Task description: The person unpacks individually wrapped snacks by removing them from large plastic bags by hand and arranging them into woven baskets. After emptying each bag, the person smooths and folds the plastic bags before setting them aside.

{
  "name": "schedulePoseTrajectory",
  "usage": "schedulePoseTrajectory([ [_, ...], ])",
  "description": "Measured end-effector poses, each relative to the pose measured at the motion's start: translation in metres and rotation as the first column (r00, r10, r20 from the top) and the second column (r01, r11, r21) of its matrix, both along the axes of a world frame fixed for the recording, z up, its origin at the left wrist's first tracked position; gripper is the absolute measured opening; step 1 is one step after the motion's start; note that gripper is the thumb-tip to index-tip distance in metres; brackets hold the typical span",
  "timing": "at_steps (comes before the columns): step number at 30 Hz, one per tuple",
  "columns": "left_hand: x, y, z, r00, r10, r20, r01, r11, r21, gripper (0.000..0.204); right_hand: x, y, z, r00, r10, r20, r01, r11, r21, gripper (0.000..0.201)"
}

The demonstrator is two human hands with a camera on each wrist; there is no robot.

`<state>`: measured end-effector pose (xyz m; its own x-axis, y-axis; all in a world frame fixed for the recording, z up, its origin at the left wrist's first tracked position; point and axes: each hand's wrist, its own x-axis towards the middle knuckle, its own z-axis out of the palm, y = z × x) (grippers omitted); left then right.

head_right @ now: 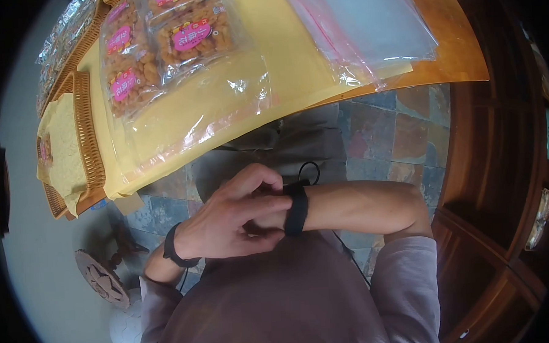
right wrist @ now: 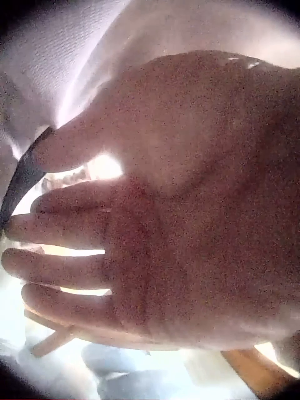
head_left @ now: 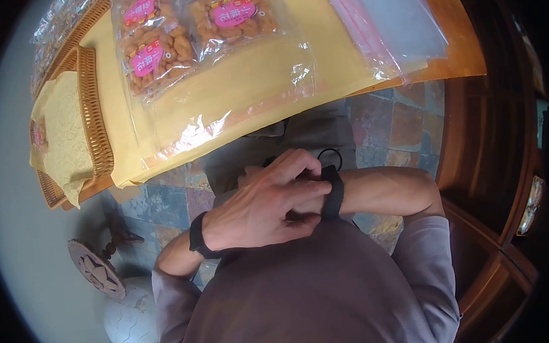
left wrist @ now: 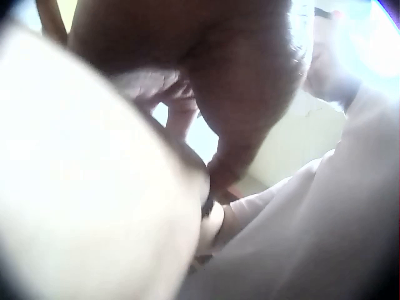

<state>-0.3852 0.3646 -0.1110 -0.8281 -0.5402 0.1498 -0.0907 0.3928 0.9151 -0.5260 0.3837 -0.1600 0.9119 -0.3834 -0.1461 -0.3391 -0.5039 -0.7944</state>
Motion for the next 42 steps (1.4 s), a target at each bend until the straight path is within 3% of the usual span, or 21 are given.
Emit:
schedulePoseTrajectory([
  [6,-0.016,-0.007,0.011,0.995,-0.091,0.038,0.092,0.995,-0.03,0.032,0.048,-0.034,-0.003,0.973,0.071,-0.221,-0.097,0.989,-0.113,0.019],
  [8,-0.023,0.006,0.012,0.996,0.062,0.068,-0.047,0.978,-0.203,0.034,0.05,-0.04,-0.003,0.95,0.08,-0.301,-0.13,0.98,-0.15,0.019],
  [9,-0.027,0.013,0.014,0.996,0.062,0.066,-0.048,0.977,-0.206,0.034,0.048,-0.038,-0.002,0.937,0.083,-0.34,-0.148,0.975,-0.168,0.019],
  [11,-0.033,0.03,0.023,0.948,0.316,0.04,-0.297,0.923,-0.244,0.027,0.045,-0.041,-0.003,0.921,0.088,-0.378,-0.17,0.968,-0.187,0.019],
  [12,-0.034,0.036,0.026,0.947,0.318,0.039,-0.299,0.922,-0.248,0.027,0.041,-0.042,-0.005,0.953,-0.062,-0.296,-0.042,0.942,-0.333,0.019],
  [14,-0.033,0.05,0.031,0.905,0.426,0.02,-0.384,0.835,-0.393,0.028,0.036,-0.04,-0.013,0.944,-0.324,-0.064,0.234,0.793,-0.563,0.019],
  [15,-0.031,0.06,0.03,0.895,0.441,0.065,-0.346,0.779,-0.523,0.034,0.04,-0.038,-0.022,0.885,-0.403,0.232,0.434,0.537,-0.724,0.024],
  [19,-0.028,0.076,0.023,0.866,0.494,0.08,-0.387,0.761,-0.52,0.045,0.028,-0.038,-0.02,0.91,-0.347,0.227,0.406,0.635,-0.657,0.029],
  [20,-0.023,0.073,0.025,0.864,0.496,0.079,-0.389,0.76,-0.522,0.045,0.025,-0.037,-0.02,0.917,-0.346,0.196,0.379,0.613,-0.693,0.028],
  [22,-0.014,0.067,0.03,0.901,0.303,0.311,-0.15,0.89,-0.43,0.055,0.023,-0.036,-0.017,0.923,-0.348,0.163,0.35,0.588,-0.729,0.027],
  [24,-0.016,0.068,0.023,0.924,0.293,0.244,-0.163,0.882,-0.443,0.058,0.024,-0.036,-0.01,0.931,-0.364,0.017,0.174,0.403,-0.898,0.021],
  [25,-0.017,0.067,0.02,0.944,0.279,0.179,-0.172,0.874,-0.454,0.062,0.03,-0.035,-0.004,0.931,-0.365,0.018,0.174,0.399,-0.9,0.021],
  [27,-0.02,0.065,0.019,0.947,0.28,0.157,-0.184,0.874,-0.449,0.062,0.047,-0.032,0.007,0.846,-0.359,-0.395,0.024,0.765,-0.644,0.015],
  [31,-0.02,0.066,0.022,0.942,0.275,0.193,-0.15,0.858,-0.491,0.06,0.049,-0.026,-0.01,0.851,-0.414,-0.324,0.086,0.717,-0.692,0.013],
  [33,-0.021,0.065,0.023,0.935,0.284,0.213,-0.14,0.846,-0.515,0.058,0.047,-0.029,-0.011,0.855,-0.389,-0.342,0.022,0.687,-0.726,0.013],
  [34,-0.021,0.066,0.024,0.927,0.294,0.232,-0.132,0.836,-0.532,0.055,0.048,-0.029,-0.01,0.855,-0.39,-0.341,0.026,0.69,-0.724,0.013],
  [36,-0.023,0.062,0.029,0.926,0.295,0.236,-0.131,0.835,-0.534,0.047,0.05,-0.033,0.0,0.808,-0.293,-0.511,-0.05,0.83,-0.555,0.015],
  [37,-0.024,0.061,0.03,0.924,0.301,0.235,-0.133,0.83,-0.542,0.039,0.048,-0.032,0.0,0.807,-0.295,-0.511,-0.047,0.831,-0.554,0.015],
  [39,-0.025,0.062,0.028,0.926,0.314,0.209,-0.165,0.835,-0.524,0.037,0.044,-0.029,-0.001,0.845,-0.35,-0.405,-0.031,0.723,-0.69,0.015],
  [42,-0.025,0.065,0.025,0.918,0.353,0.18,-0.198,0.802,-0.564,0.033,0.054,-0.026,-0.001,0.784,-0.405,-0.47,0.022,0.775,-0.631,0.014],
])
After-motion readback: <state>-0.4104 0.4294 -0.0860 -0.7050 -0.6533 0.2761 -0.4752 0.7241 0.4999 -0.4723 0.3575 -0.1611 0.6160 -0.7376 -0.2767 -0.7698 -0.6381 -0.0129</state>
